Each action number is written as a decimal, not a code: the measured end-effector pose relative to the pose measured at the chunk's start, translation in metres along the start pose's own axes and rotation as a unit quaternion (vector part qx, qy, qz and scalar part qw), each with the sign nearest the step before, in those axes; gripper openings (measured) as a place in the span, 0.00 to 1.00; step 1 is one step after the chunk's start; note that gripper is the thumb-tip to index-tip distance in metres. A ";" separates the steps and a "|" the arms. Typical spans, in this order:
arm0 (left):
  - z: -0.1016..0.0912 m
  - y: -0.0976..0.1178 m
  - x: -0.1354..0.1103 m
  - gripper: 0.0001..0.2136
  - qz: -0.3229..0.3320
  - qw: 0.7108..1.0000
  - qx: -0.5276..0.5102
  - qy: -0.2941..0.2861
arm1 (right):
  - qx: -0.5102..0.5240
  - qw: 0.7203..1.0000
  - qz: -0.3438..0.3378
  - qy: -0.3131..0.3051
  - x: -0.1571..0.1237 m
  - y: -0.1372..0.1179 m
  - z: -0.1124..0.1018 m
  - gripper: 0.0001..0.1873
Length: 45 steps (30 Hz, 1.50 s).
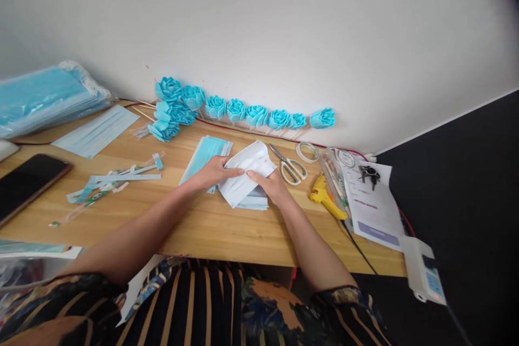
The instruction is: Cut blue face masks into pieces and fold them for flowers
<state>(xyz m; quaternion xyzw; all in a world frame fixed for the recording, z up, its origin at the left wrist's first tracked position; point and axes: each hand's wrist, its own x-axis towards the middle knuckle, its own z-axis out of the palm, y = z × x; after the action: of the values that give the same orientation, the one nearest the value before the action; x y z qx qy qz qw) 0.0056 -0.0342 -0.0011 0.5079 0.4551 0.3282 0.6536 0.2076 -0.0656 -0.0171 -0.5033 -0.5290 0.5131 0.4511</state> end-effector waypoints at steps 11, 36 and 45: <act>-0.002 0.000 -0.001 0.20 -0.023 0.999 -0.048 0.011 | 0.083 0.992 -0.024 0.090 0.011 -0.005 -0.008 0.16; -0.009 0.004 0.006 0.22 0.113 0.966 -0.167 0.158 | 0.190 0.952 -0.050 0.236 0.022 -0.004 -0.017 0.23; -0.007 -0.003 0.009 0.22 0.150 0.962 -0.128 0.188 | 0.014 0.971 -0.046 0.233 0.012 -0.007 -0.006 0.27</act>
<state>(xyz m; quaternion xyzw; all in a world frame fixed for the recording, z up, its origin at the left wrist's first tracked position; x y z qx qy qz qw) 0.0018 -0.0245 -0.0065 0.4116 0.4422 0.5677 0.5593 0.2119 -0.0528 -0.0104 -0.5776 -0.4248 0.3682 0.5919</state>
